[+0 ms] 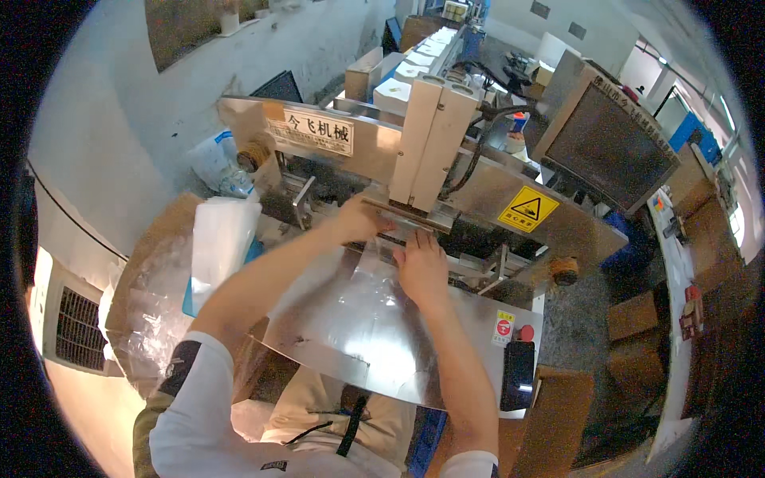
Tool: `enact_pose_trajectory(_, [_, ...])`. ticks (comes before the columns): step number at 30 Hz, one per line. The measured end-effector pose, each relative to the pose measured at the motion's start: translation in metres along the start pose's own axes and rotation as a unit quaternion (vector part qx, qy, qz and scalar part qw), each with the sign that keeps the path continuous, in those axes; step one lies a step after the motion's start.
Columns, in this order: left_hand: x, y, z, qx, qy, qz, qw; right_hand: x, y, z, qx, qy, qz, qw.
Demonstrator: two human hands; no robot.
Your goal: Placing white boxes into plastic bags, heat-sealing them, and putting them into a shipping carton.
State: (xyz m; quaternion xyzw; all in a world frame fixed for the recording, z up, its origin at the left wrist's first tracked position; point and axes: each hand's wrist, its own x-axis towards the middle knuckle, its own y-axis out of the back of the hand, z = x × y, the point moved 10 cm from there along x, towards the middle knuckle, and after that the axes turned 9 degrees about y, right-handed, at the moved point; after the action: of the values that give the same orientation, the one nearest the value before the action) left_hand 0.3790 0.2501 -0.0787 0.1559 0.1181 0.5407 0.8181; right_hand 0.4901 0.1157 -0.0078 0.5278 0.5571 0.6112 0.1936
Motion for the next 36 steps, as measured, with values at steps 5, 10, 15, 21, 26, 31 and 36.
enact_pose_trajectory(5, [-0.198, -0.063, 0.072, 0.400, -0.077, 0.118, 0.905, -0.011, 0.002, 0.006, -0.041, -0.011, -0.017, 0.999])
enact_pose_trajectory(10, [-0.300, -0.076, 0.053, 0.340, -0.089, 0.160, 0.922, -0.001, -0.009, -0.006, -0.014, -0.006, -0.047, 0.999])
enact_pose_trajectory(15, [-0.307, -0.070, 0.058, 0.317, -0.113, 0.192, 0.922, -0.002, -0.010, -0.006, 0.000, 0.000, -0.050, 0.999])
enact_pose_trajectory(21, [-0.313, -0.066, 0.060, 0.308, -0.123, 0.206, 0.921, 0.000, -0.007, -0.011, 0.002, 0.010, -0.032, 0.999])
enact_pose_trajectory(26, [-0.314, -0.065, 0.055, 0.310, -0.116, 0.202, 0.922, 0.006, -0.001, -0.017, 0.011, -0.002, -0.028, 1.000])
enact_pose_trajectory(31, [-0.314, -0.064, 0.057, 0.300, -0.124, 0.209, 0.922, 0.021, 0.014, -0.012, -0.012, 0.000, -0.002, 1.000])
enact_pose_trajectory(36, [-0.315, -0.061, 0.057, 0.295, -0.113, 0.218, 0.923, 0.026, 0.017, -0.006, -0.006, -0.034, -0.023, 0.999])
